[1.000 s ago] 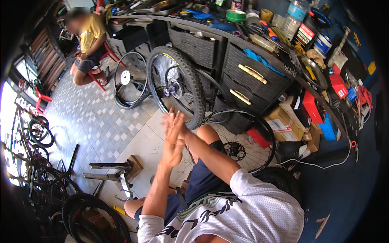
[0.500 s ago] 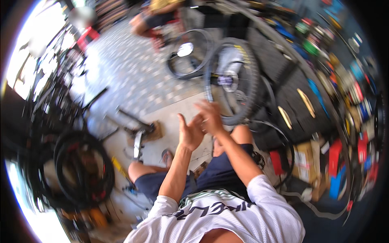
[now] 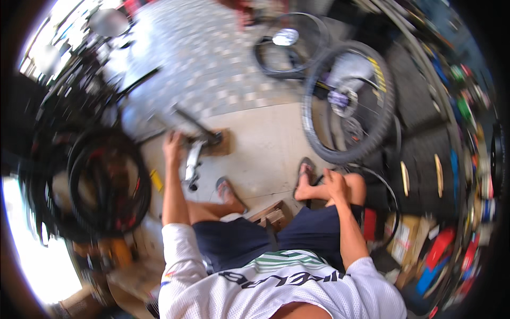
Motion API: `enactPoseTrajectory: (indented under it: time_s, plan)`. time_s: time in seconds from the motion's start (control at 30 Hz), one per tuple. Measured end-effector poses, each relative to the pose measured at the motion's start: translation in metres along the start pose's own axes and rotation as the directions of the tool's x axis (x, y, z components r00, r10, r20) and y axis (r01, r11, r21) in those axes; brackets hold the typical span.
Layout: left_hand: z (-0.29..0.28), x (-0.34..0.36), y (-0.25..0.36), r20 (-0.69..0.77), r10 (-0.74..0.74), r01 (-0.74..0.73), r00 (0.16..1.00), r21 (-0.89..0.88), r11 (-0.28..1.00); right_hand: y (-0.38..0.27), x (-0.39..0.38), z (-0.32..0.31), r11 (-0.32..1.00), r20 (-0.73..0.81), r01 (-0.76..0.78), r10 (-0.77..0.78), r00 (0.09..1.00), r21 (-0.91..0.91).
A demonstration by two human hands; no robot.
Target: The person inflates a bicycle tire using a floor pump, then removes the tire from the rim to inspect the inner tube. They reseat the tire onto the rim and adjust the valve stem.
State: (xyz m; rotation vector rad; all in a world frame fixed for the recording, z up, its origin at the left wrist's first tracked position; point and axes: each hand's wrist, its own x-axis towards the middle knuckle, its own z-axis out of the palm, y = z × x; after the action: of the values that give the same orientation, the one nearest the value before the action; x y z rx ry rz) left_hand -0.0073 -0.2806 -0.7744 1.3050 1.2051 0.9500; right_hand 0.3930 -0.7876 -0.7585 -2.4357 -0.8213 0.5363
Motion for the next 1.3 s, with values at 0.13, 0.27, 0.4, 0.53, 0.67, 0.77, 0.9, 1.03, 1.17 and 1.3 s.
enactPoseTrajectory:
  time_s: [0.13,0.27,0.4,0.53,0.67,0.77,0.9,1.03,1.17,1.3]
  plan:
    - [-0.014,0.093,0.009,0.063,0.01,-0.009,0.998,-0.026,1.0,-0.045,-0.003,-0.038,0.988,0.049,-0.124,0.12,0.992,0.094]
    - [0.053,0.136,-0.009,0.104,0.15,-0.139,0.983,-0.103,0.985,-0.001,-0.048,-0.098,0.997,-0.159,0.017,-0.004,0.987,0.079]
    - [0.07,0.134,-0.009,-0.239,-0.045,-0.029,0.97,-0.297,0.954,0.005,-0.093,-0.168,0.995,-0.362,-0.098,0.081,0.929,-0.029]
    - [0.089,0.1,-0.001,-0.249,-0.027,-0.045,0.968,-0.277,0.96,0.031,-0.119,-0.201,0.941,-0.348,-0.288,0.214,0.913,-0.177]
    - [0.139,0.07,-0.004,-0.205,-0.045,-0.009,0.978,-0.258,0.966,0.021,-0.108,-0.222,0.942,-0.372,-0.28,0.197,0.907,-0.183]
    - [0.176,0.058,-0.014,-0.177,0.031,-0.065,0.984,-0.186,0.98,-0.004,-0.08,-0.261,0.975,-0.591,0.001,-0.137,0.795,-0.223]
    - [0.253,-0.006,-0.018,-0.159,-0.005,-0.027,0.987,-0.197,0.98,-0.049,-0.025,-0.354,0.862,-0.681,0.067,-0.442,0.584,-0.503]
    - [0.35,-0.08,-0.001,-0.015,-0.17,0.163,0.985,-0.213,0.963,-0.05,0.028,-0.44,0.777,-0.725,-0.172,-0.449,0.522,-0.605]
    - [0.39,-0.081,0.007,0.054,-0.007,0.02,0.999,-0.23,0.973,-0.091,0.041,-0.434,0.781,-0.671,0.048,-0.565,0.48,-0.623]
    - [0.386,-0.09,0.041,0.343,-0.114,0.028,0.932,0.246,0.969,-0.073,-0.015,-0.365,0.922,-0.424,0.111,-0.275,0.863,-0.371]
